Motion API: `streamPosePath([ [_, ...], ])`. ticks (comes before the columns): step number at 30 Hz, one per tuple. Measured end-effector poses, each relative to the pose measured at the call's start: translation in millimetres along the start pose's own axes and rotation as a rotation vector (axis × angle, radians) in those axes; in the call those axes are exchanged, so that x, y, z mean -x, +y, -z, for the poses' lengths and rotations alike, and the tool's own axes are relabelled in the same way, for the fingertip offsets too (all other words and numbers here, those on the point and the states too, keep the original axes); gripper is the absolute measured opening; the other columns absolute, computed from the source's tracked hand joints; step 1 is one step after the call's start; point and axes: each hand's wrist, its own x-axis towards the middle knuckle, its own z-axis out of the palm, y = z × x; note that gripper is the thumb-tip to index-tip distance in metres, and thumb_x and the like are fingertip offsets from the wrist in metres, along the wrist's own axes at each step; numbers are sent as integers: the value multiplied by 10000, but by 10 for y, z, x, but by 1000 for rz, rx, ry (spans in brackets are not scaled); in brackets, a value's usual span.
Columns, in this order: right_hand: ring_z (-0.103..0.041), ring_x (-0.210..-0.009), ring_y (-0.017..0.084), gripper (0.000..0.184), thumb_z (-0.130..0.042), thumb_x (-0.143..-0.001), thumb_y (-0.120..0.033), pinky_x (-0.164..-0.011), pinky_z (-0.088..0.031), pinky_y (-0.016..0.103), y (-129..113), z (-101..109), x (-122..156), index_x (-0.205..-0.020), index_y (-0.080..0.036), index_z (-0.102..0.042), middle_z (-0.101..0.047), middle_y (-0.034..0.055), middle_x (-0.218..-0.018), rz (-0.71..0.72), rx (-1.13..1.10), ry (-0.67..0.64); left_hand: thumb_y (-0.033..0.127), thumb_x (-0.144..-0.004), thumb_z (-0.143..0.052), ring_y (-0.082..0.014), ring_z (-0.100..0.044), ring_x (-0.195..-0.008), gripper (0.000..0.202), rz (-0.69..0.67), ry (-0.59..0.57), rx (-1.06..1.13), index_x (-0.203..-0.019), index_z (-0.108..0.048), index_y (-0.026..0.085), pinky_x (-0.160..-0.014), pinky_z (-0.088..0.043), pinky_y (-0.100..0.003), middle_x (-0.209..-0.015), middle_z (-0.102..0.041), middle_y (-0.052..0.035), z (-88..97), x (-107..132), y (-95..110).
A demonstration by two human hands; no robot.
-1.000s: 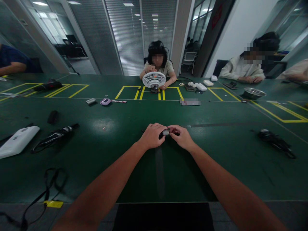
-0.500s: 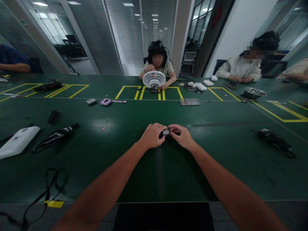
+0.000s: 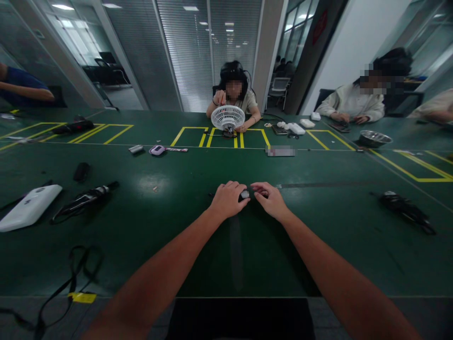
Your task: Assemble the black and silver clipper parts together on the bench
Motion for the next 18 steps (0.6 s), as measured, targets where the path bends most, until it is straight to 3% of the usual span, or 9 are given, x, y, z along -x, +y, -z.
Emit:
streamPosePath([
  [5, -607, -842, 151, 290, -551, -811, -182, -766, -510, 318, -5, 11, 9, -1078, -206, -663, -635, 58, -998, -3, 14, -8, 355, -906, -537, -239, -524, -1060, 326, -24, -17, -45, -1201, -554, 217, -859, -450, -380, -1140, -588, -78, 23, 25, -5],
  [10, -607, -837, 147, 275, -547, -819, -189, -769, -505, 317, -20, 19, 26, -1064, -196, -672, -627, 62, -1007, 7, 22, -27, 331, -916, -519, -228, -531, -1033, 310, 68, -54, -100, -1204, -560, 224, -853, -464, -358, -1127, -577, -81, 139, 149, -191],
  [14, -606, -851, 142, 276, -552, -833, -198, -793, -504, 326, -6, 19, 45, -1084, -208, -666, -621, 59, -1053, 23, 48, -65, 311, -937, -448, -252, -525, -1038, 300, 244, -60, -219, -1185, -583, 209, -831, -471, -365, -1130, -566, -118, 291, 378, -544],
  [18, -608, -861, 140, 274, -551, -845, -192, -815, -507, 334, -19, 27, 67, -1094, -213, -664, -605, 59, -1074, 46, 89, -94, 340, -926, -422, -292, -533, -1037, 337, 441, -109, -334, -1169, -606, 197, -829, -464, -390, -1117, -570, -145, 558, 705, -1121],
])
